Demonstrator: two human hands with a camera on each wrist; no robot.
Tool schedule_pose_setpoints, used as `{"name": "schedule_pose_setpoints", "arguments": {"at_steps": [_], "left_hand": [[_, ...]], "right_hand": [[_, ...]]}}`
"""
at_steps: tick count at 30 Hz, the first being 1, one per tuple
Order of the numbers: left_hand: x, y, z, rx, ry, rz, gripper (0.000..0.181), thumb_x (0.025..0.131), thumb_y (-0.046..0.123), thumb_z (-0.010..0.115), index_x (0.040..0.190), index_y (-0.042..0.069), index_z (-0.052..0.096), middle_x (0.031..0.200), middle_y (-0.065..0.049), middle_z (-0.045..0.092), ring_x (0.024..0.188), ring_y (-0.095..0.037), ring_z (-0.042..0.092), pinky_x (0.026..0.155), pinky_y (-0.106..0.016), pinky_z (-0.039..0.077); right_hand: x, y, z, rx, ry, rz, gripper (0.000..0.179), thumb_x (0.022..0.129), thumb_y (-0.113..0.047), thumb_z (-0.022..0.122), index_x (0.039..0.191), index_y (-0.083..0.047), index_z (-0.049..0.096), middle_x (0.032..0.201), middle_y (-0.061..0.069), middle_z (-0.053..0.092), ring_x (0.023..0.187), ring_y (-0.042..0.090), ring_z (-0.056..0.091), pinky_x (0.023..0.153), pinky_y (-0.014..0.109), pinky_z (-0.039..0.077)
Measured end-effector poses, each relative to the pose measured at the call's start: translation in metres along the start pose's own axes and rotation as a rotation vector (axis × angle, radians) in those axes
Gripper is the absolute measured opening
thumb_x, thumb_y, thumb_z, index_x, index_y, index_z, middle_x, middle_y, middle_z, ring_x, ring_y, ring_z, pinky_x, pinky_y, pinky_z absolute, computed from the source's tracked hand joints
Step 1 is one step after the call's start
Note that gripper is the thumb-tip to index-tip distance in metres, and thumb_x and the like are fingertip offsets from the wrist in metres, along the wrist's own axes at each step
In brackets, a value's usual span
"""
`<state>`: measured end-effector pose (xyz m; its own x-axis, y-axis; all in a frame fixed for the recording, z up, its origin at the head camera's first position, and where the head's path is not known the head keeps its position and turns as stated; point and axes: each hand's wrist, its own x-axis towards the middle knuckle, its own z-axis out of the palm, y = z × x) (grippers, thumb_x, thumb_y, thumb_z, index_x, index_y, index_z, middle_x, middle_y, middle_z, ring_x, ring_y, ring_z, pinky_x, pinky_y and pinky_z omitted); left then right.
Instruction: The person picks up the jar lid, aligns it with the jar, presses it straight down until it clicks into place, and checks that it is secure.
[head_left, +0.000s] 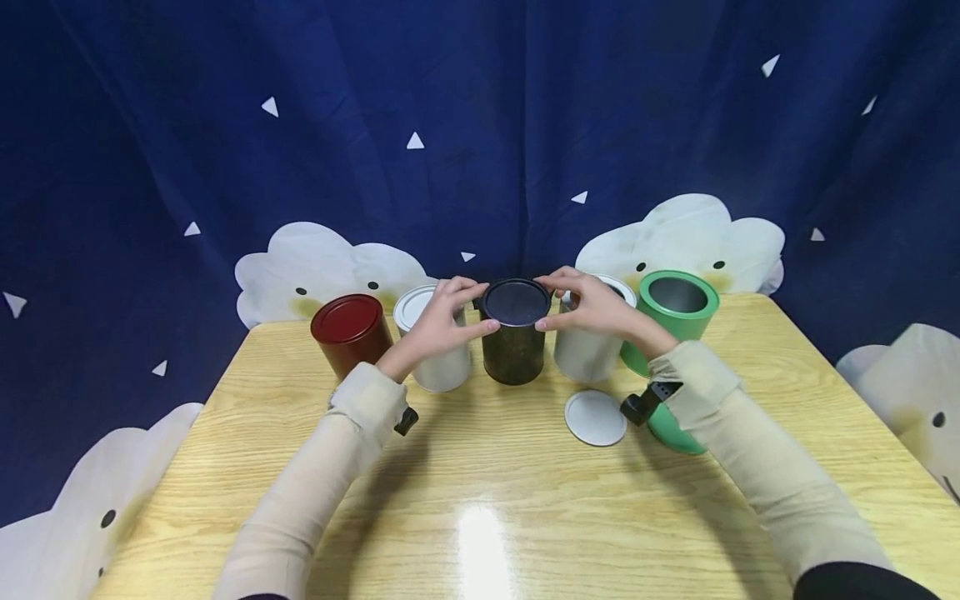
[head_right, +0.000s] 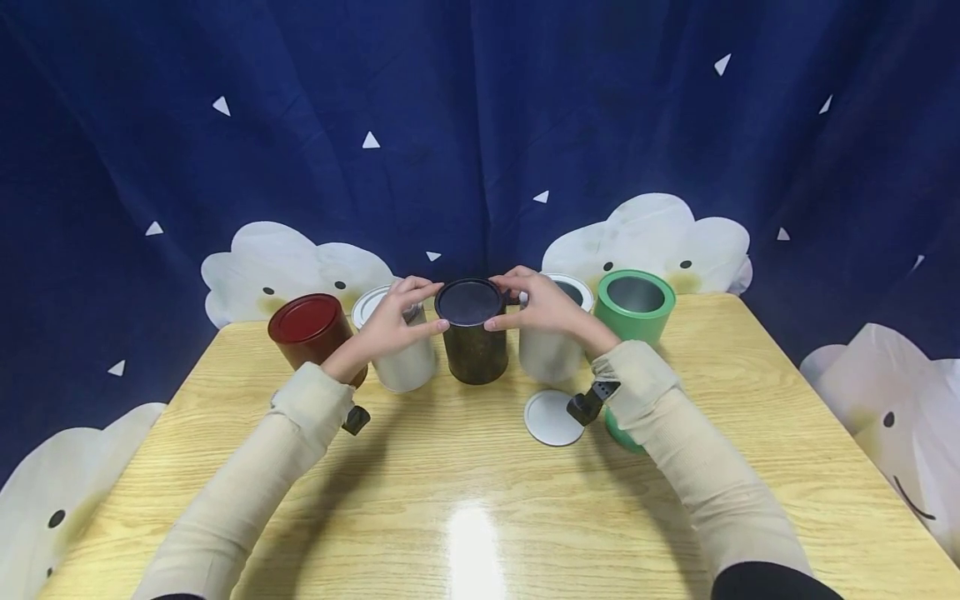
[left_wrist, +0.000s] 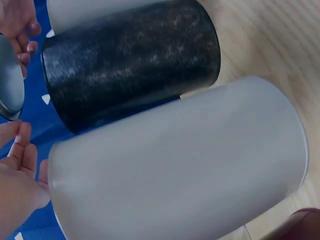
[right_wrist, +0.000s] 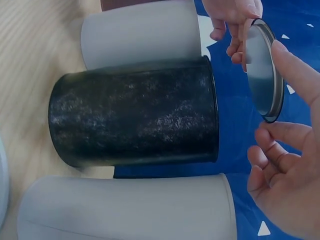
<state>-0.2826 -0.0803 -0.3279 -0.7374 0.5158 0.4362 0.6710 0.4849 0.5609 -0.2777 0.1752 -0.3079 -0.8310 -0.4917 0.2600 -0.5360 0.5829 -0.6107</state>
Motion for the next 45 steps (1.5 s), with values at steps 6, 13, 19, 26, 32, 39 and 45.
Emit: {"name": "schedule_pose_setpoints", "arguments": {"at_steps": [6,13,19,26,32,39,45], "left_hand": [[0.008,-0.007,-0.003,0.011,-0.006,0.018,0.055,0.077,0.024,0.072,0.123,-0.002,0.056,0.115,-0.012,0.052,0.105,-0.026,0.038,0.089,-0.038,0.033],[0.016,-0.011,-0.006,0.011,-0.035,0.005,0.055,0.079,0.024,0.070,0.125,-0.002,0.054,0.120,-0.013,0.049,0.107,-0.027,0.036,0.088,-0.039,0.033],[0.021,-0.016,-0.006,0.022,-0.054,0.004,0.054,0.079,0.023,0.070,0.124,-0.002,0.054,0.118,-0.013,0.050,0.106,-0.028,0.037,0.089,-0.039,0.032],[0.028,-0.020,-0.007,0.041,-0.108,-0.032,0.055,0.080,0.025,0.070,0.125,-0.002,0.053,0.119,-0.012,0.051,0.107,-0.027,0.036,0.090,-0.038,0.031],[0.034,-0.023,-0.007,0.077,-0.159,-0.073,0.058,0.080,0.029,0.070,0.126,-0.001,0.052,0.121,-0.011,0.050,0.110,-0.026,0.035,0.092,-0.039,0.030],[0.036,-0.025,-0.007,0.121,-0.199,-0.109,0.059,0.080,0.032,0.069,0.128,0.001,0.051,0.122,-0.010,0.050,0.111,-0.025,0.035,0.093,-0.041,0.028],[0.037,-0.025,-0.007,0.170,-0.241,-0.156,0.061,0.080,0.036,0.069,0.129,0.005,0.051,0.123,-0.009,0.050,0.111,-0.024,0.034,0.092,-0.044,0.024]], "right_hand": [[0.010,0.003,-0.002,0.001,-0.001,0.007,0.063,0.071,-0.021,0.078,0.125,0.001,0.053,0.111,0.012,0.053,0.092,0.022,0.049,0.070,0.033,0.040],[0.018,0.004,-0.005,-0.005,-0.024,0.042,0.065,0.073,-0.023,0.076,0.127,0.002,0.051,0.113,0.014,0.052,0.095,0.025,0.049,0.072,0.032,0.039],[0.024,0.008,-0.006,0.003,-0.051,0.105,0.066,0.075,-0.026,0.074,0.130,-0.001,0.048,0.116,0.012,0.049,0.099,0.025,0.047,0.076,0.034,0.038],[0.030,0.013,-0.007,-0.028,-0.081,0.111,0.067,0.074,-0.023,0.075,0.130,0.002,0.047,0.115,0.016,0.049,0.101,0.030,0.047,0.081,0.039,0.040],[0.034,0.016,-0.008,-0.046,-0.113,0.124,0.068,0.074,-0.025,0.075,0.129,0.003,0.048,0.114,0.017,0.049,0.102,0.031,0.048,0.083,0.042,0.040],[0.038,0.020,-0.005,-0.057,-0.141,0.129,0.067,0.073,-0.024,0.076,0.128,0.004,0.049,0.112,0.017,0.050,0.100,0.032,0.046,0.081,0.040,0.040],[0.041,0.024,-0.002,-0.092,-0.156,0.108,0.066,0.072,-0.024,0.077,0.126,0.005,0.051,0.111,0.018,0.050,0.099,0.031,0.046,0.082,0.041,0.039]]}}
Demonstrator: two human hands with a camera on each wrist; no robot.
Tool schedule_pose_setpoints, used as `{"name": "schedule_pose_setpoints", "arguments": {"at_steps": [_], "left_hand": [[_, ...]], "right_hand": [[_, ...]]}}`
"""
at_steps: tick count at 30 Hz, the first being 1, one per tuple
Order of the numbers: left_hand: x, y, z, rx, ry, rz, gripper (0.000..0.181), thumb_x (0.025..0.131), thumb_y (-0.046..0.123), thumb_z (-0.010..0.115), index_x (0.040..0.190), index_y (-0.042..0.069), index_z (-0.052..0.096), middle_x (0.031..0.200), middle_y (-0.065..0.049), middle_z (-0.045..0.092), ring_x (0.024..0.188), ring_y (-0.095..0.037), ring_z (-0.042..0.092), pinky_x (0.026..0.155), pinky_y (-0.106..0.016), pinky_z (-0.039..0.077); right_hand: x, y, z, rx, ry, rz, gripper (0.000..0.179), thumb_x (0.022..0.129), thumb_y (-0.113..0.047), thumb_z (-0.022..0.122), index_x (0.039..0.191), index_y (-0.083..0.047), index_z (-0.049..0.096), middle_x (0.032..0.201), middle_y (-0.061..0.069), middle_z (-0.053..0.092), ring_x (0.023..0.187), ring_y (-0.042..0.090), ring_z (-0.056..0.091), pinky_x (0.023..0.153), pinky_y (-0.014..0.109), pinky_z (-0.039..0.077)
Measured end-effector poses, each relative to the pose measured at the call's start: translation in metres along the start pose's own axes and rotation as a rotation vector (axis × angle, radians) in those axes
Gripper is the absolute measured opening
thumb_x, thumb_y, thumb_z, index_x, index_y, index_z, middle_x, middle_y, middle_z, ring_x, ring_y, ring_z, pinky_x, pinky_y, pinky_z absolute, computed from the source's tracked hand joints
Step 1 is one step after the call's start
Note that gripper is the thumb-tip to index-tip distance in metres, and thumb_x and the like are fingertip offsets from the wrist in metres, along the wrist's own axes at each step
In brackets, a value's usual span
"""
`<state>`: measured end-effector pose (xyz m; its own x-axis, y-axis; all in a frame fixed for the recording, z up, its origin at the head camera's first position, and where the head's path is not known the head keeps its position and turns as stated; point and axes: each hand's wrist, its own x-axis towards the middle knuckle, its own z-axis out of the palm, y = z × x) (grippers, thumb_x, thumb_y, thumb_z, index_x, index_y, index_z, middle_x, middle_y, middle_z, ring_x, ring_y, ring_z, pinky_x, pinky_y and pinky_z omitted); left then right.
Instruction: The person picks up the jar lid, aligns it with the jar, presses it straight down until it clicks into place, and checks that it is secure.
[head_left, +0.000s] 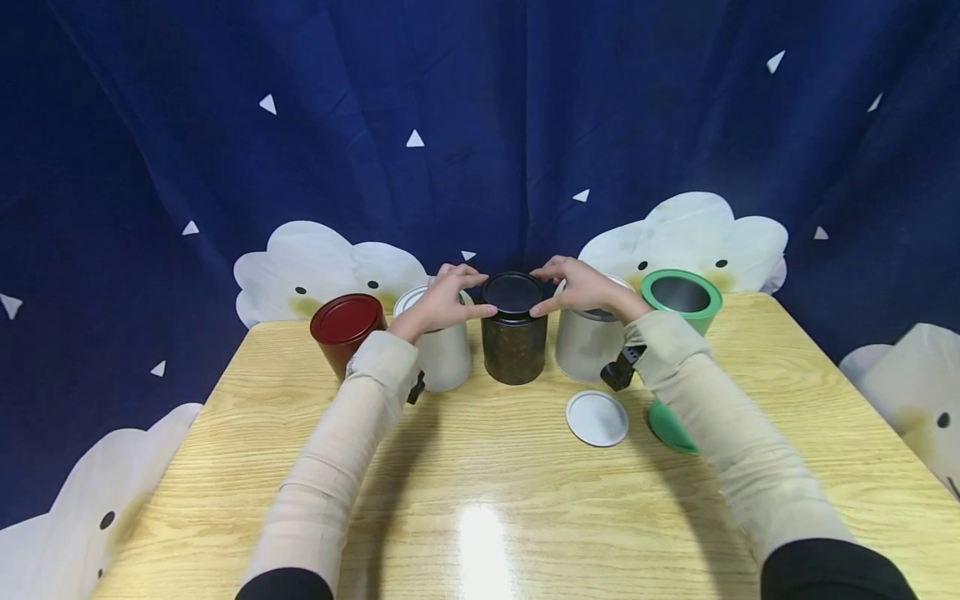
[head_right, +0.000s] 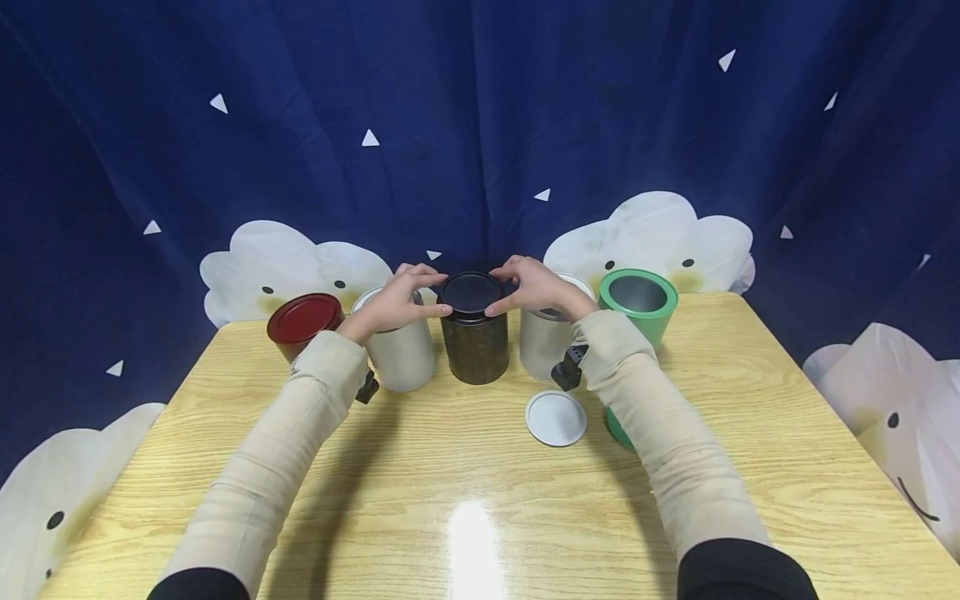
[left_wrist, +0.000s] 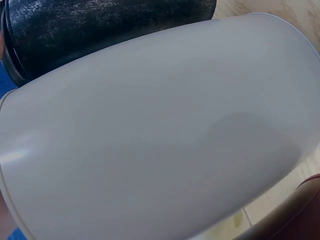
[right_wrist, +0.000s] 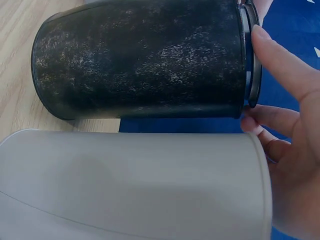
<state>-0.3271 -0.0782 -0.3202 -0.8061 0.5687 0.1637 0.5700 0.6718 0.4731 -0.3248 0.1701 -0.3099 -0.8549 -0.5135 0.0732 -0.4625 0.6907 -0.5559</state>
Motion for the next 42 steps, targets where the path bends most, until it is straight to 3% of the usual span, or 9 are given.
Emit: {"name": "schedule_pose_setpoints", "arguments": {"at_steps": [8,15,23,42], "left_hand": [[0.0022,-0.0019,0.0014,0.050,-0.041,-0.033,0.063,0.078,0.041,0.069,0.129,0.007,0.053,0.124,-0.008,0.050,0.112,-0.024,0.033,0.091,-0.044,0.021],[0.0021,0.0011,-0.0008,0.063,-0.071,-0.042,0.061,0.079,0.040,0.068,0.127,0.007,0.054,0.124,-0.008,0.052,0.110,-0.024,0.034,0.090,-0.045,0.021],[0.0027,-0.0005,-0.0002,0.064,-0.101,-0.043,0.061,0.080,0.040,0.067,0.129,0.007,0.052,0.124,-0.007,0.052,0.110,-0.023,0.032,0.092,-0.046,0.018],[0.0021,0.0009,-0.0014,0.087,-0.084,-0.031,0.061,0.080,0.041,0.066,0.129,0.009,0.052,0.124,-0.006,0.051,0.112,-0.023,0.031,0.088,-0.044,0.019]], "right_hand": [[0.0005,-0.0011,0.0008,-0.013,-0.023,-0.013,0.067,0.070,-0.022,0.079,0.124,0.008,0.051,0.110,0.020,0.050,0.103,0.032,0.044,0.090,0.048,0.035],[0.0001,0.0006,0.0013,-0.040,-0.034,0.001,0.068,0.071,-0.025,0.077,0.125,0.007,0.050,0.112,0.018,0.048,0.103,0.030,0.039,0.084,0.040,0.035],[-0.0014,0.0036,0.0020,-0.075,-0.045,0.000,0.069,0.072,-0.027,0.077,0.127,0.005,0.049,0.117,0.019,0.047,0.103,0.029,0.038,0.082,0.040,0.035],[-0.0004,0.0035,0.0010,-0.080,-0.040,-0.019,0.068,0.073,-0.029,0.076,0.127,0.003,0.050,0.116,0.018,0.047,0.100,0.029,0.038,0.079,0.040,0.036]]}}
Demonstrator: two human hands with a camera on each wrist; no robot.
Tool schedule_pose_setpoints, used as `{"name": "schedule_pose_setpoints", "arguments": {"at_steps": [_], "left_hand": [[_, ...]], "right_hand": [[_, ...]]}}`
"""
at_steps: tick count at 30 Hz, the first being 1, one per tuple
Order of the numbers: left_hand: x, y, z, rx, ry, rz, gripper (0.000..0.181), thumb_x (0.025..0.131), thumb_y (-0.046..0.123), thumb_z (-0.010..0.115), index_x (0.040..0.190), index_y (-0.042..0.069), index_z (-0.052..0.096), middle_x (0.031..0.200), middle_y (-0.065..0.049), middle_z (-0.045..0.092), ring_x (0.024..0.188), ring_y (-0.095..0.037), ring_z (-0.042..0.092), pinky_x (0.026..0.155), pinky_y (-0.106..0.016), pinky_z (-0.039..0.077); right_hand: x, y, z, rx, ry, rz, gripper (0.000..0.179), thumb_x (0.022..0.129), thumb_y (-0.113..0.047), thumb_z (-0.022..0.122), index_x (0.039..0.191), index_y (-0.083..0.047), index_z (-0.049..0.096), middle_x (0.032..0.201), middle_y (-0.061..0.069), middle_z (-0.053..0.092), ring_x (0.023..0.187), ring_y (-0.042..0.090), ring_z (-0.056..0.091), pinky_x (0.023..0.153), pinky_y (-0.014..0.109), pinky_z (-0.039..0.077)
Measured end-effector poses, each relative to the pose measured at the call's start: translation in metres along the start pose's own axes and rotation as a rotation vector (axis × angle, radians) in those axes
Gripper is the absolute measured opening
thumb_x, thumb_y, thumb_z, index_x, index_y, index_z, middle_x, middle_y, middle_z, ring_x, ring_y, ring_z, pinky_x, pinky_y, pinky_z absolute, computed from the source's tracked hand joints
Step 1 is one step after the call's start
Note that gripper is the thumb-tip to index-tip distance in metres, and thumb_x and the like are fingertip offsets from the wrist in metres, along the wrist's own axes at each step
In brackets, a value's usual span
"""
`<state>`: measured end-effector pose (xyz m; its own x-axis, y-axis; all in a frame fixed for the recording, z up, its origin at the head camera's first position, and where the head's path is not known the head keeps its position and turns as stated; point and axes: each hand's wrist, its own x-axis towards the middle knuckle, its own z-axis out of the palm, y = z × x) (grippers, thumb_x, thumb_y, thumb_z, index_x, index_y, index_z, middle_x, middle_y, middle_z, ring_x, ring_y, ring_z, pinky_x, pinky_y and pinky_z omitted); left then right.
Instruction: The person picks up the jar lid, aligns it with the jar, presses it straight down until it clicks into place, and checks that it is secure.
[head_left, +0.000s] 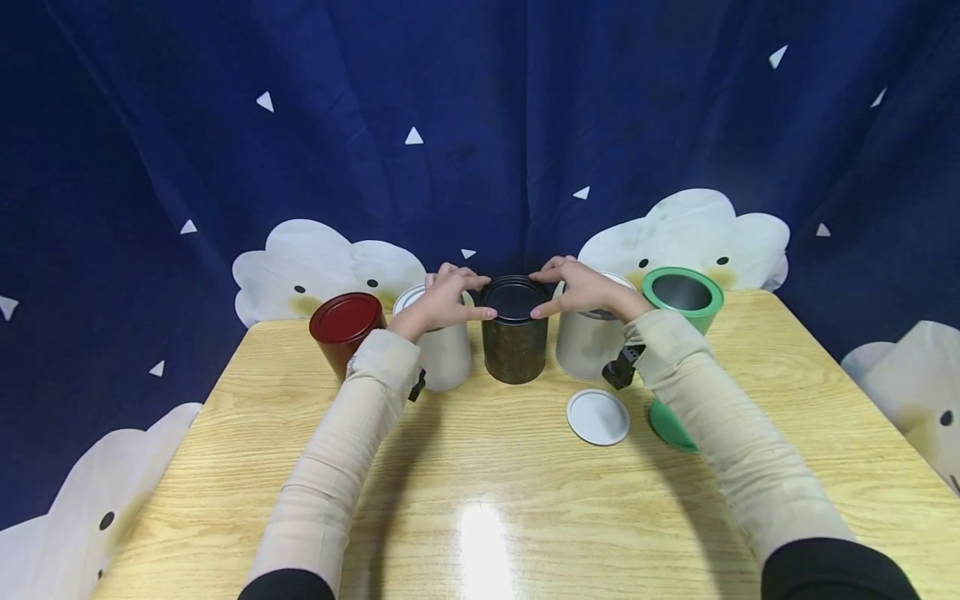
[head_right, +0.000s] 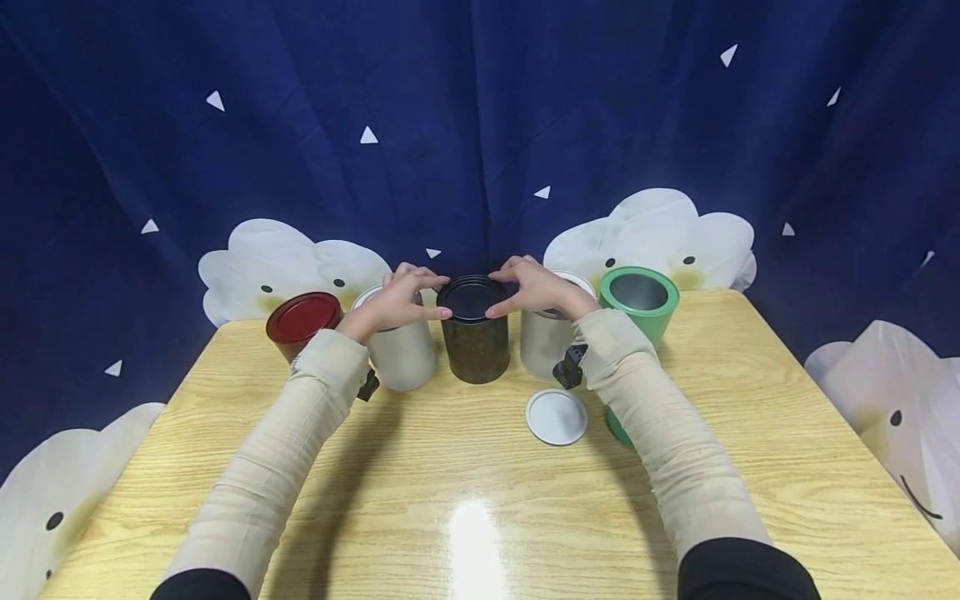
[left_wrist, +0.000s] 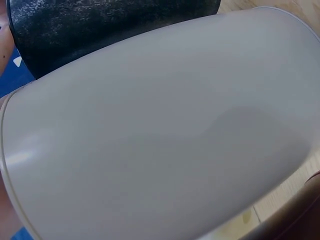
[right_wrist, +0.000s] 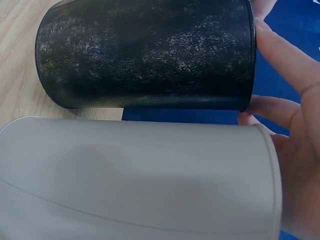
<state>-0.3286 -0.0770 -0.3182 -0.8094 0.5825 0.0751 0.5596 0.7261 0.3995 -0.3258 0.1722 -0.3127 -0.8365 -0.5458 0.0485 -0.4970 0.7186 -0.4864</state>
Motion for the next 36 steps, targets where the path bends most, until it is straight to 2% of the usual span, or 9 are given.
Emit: {"name": "schedule_pose_setpoints", "arguments": {"at_steps": [5,8,12,17,27,36], "left_hand": [[0.001,0.002,-0.001,-0.010,-0.006,-0.015,0.055,0.080,0.041,0.067,0.125,0.011,0.057,0.123,-0.004,0.052,0.112,-0.022,0.030,0.089,-0.043,0.019],[0.001,0.004,-0.002,-0.024,-0.021,-0.047,0.054,0.079,0.040,0.069,0.123,0.011,0.058,0.123,-0.003,0.052,0.113,-0.021,0.030,0.090,-0.043,0.018],[0.004,0.007,-0.005,-0.044,-0.038,-0.101,0.053,0.077,0.038,0.071,0.121,0.012,0.060,0.123,-0.003,0.052,0.114,-0.022,0.029,0.092,-0.044,0.017],[0.006,0.013,-0.009,-0.032,-0.057,-0.138,0.052,0.075,0.037,0.073,0.119,0.012,0.061,0.121,-0.004,0.055,0.114,-0.022,0.031,0.093,-0.044,0.018],[0.012,0.015,-0.009,-0.016,-0.069,-0.157,0.053,0.073,0.036,0.075,0.117,0.010,0.063,0.116,-0.002,0.060,0.110,-0.021,0.035,0.092,-0.042,0.020],[0.011,0.013,-0.008,-0.021,-0.068,-0.157,0.053,0.074,0.037,0.075,0.118,0.012,0.061,0.118,-0.003,0.059,0.112,-0.021,0.034,0.094,-0.043,0.019]], "right_hand": [[0.000,0.002,0.001,-0.022,0.034,-0.048,0.057,0.074,-0.028,0.075,0.119,0.002,0.058,0.111,0.018,0.050,0.097,0.029,0.040,0.078,0.040,0.036],[0.000,0.003,0.002,-0.029,0.054,-0.067,0.053,0.073,-0.027,0.075,0.116,0.002,0.061,0.108,0.018,0.050,0.096,0.029,0.041,0.078,0.040,0.036],[0.000,0.003,0.004,-0.026,0.060,-0.066,0.054,0.073,-0.026,0.076,0.116,0.002,0.061,0.108,0.017,0.051,0.096,0.029,0.041,0.079,0.040,0.036],[0.001,0.002,0.004,-0.013,0.056,-0.044,0.055,0.072,-0.026,0.076,0.117,0.002,0.060,0.108,0.017,0.050,0.097,0.029,0.041,0.080,0.040,0.036],[0.000,0.001,0.005,0.005,0.051,-0.020,0.055,0.073,-0.025,0.076,0.117,0.002,0.060,0.108,0.016,0.049,0.098,0.029,0.040,0.083,0.040,0.034],[0.000,0.003,0.005,-0.017,0.052,-0.048,0.058,0.073,-0.026,0.076,0.119,0.004,0.058,0.109,0.017,0.048,0.098,0.029,0.040,0.081,0.040,0.035]]}}
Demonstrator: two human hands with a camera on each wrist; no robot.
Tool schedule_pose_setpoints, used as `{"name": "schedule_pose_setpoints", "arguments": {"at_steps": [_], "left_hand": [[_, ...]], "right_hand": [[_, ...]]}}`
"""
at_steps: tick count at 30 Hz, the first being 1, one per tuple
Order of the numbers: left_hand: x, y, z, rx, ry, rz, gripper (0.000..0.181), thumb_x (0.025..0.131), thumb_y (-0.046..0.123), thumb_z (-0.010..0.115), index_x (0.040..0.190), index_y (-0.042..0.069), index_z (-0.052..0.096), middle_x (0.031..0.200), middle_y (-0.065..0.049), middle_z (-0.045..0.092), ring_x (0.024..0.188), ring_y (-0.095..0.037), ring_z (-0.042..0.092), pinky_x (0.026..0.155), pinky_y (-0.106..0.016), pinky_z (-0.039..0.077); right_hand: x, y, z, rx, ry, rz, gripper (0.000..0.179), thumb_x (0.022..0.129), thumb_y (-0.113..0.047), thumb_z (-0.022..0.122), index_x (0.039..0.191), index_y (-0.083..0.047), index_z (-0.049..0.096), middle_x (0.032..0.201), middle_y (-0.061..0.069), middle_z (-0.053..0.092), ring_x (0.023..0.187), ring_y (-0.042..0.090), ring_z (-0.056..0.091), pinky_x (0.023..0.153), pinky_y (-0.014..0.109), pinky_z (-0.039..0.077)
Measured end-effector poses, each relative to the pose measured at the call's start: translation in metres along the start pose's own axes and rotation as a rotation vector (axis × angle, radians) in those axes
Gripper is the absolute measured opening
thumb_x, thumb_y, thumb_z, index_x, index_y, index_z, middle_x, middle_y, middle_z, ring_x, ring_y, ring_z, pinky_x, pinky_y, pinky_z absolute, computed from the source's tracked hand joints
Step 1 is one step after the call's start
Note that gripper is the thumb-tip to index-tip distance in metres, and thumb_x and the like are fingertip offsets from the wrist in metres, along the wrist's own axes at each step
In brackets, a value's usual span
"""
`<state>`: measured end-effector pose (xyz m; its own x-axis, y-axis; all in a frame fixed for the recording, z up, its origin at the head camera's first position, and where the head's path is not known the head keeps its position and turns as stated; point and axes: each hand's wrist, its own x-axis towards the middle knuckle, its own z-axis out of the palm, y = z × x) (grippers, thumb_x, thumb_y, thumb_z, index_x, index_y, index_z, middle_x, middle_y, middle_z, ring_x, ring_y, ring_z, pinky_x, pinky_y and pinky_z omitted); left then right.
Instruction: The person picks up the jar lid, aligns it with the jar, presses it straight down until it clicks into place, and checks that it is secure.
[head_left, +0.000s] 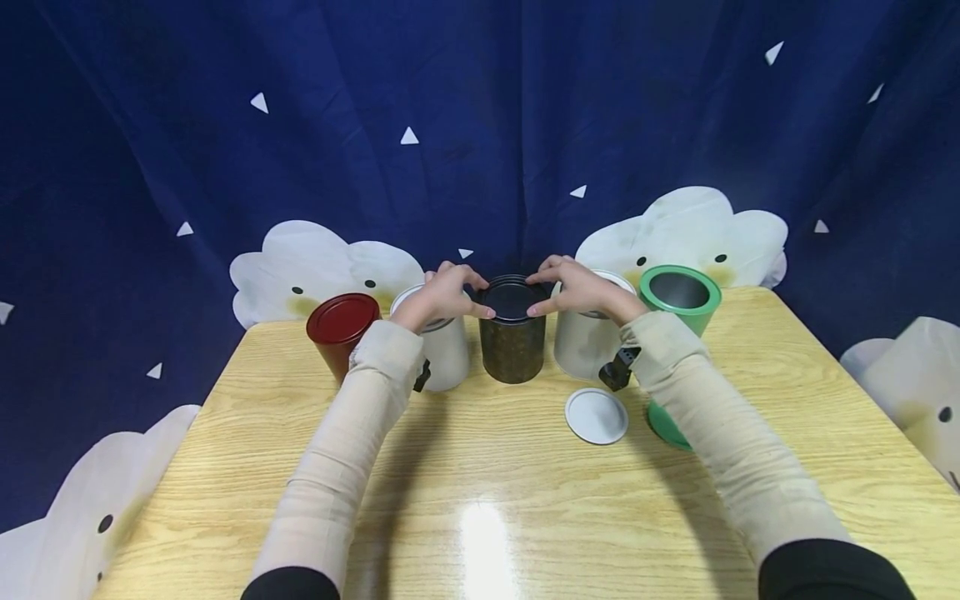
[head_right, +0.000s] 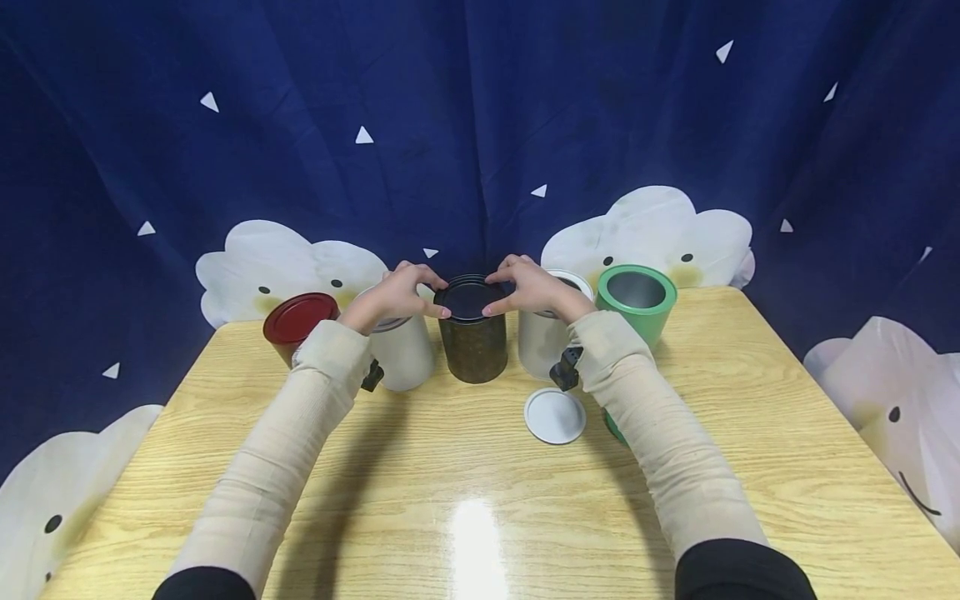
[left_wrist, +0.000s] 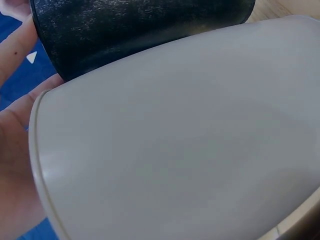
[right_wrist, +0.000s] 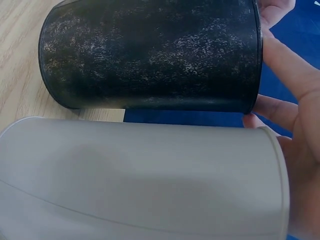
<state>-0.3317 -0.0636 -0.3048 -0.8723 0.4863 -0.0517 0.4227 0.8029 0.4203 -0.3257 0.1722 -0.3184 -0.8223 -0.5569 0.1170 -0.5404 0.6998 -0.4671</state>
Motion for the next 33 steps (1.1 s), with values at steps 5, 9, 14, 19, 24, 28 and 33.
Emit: {"name": "schedule_pose_setpoints", "arguments": {"at_steps": [5,9,14,19,24,28,33], "left_hand": [[-0.0005,-0.0008,0.0007,0.003,-0.001,0.012,0.053,0.074,0.036,0.074,0.120,0.013,0.061,0.121,-0.001,0.056,0.113,-0.021,0.033,0.094,-0.043,0.020],[-0.0004,0.0007,-0.0012,0.014,-0.002,0.015,0.052,0.074,0.035,0.075,0.118,0.011,0.062,0.119,-0.002,0.055,0.113,-0.021,0.034,0.093,-0.043,0.020],[0.0015,0.0042,-0.0034,-0.014,-0.009,-0.004,0.051,0.072,0.033,0.077,0.116,0.010,0.064,0.116,-0.003,0.055,0.113,-0.022,0.036,0.095,-0.043,0.020],[0.0019,0.0059,-0.0037,-0.018,-0.024,-0.022,0.051,0.072,0.031,0.077,0.116,0.010,0.064,0.115,-0.005,0.055,0.113,-0.023,0.037,0.097,-0.044,0.018],[0.0015,0.0054,-0.0030,0.009,-0.024,-0.007,0.052,0.072,0.033,0.077,0.117,0.010,0.063,0.117,-0.004,0.056,0.111,-0.023,0.037,0.094,-0.043,0.021],[0.0012,0.0028,-0.0014,0.014,-0.036,0.016,0.054,0.075,0.035,0.074,0.122,0.012,0.060,0.121,-0.003,0.057,0.110,-0.023,0.035,0.093,-0.044,0.021],[0.0009,0.0015,-0.0002,0.017,-0.044,0.031,0.058,0.076,0.040,0.072,0.126,0.014,0.057,0.121,-0.002,0.057,0.107,-0.023,0.034,0.091,-0.044,0.022]], "right_hand": [[-0.0008,-0.0013,-0.0013,-0.006,-0.008,-0.007,0.061,0.072,-0.025,0.077,0.120,0.005,0.056,0.108,0.017,0.047,0.095,0.028,0.039,0.077,0.038,0.037],[-0.0001,-0.0027,-0.0016,0.002,-0.008,-0.013,0.061,0.072,-0.025,0.077,0.120,0.005,0.056,0.107,0.016,0.047,0.096,0.029,0.038,0.079,0.039,0.035],[0.0010,-0.0028,-0.0012,0.009,-0.015,0.005,0.061,0.072,-0.024,0.078,0.120,0.006,0.056,0.106,0.016,0.046,0.097,0.029,0.037,0.082,0.039,0.033],[0.0015,-0.0030,0.0001,0.017,-0.022,0.020,0.062,0.071,-0.024,0.078,0.121,0.006,0.055,0.107,0.015,0.045,0.098,0.029,0.037,0.083,0.039,0.032],[-0.0009,-0.0040,0.0002,0.002,0.000,0.021,0.062,0.071,-0.026,0.078,0.120,0.005,0.056,0.108,0.016,0.046,0.098,0.029,0.037,0.083,0.040,0.033],[-0.0028,-0.0031,0.0017,0.005,0.024,0.035,0.061,0.071,-0.027,0.078,0.120,0.003,0.057,0.108,0.016,0.047,0.096,0.029,0.038,0.078,0.038,0.035],[-0.0036,-0.0025,0.0018,0.027,0.029,0.035,0.061,0.070,-0.027,0.078,0.119,0.003,0.058,0.108,0.015,0.047,0.096,0.029,0.039,0.078,0.037,0.034]]}}
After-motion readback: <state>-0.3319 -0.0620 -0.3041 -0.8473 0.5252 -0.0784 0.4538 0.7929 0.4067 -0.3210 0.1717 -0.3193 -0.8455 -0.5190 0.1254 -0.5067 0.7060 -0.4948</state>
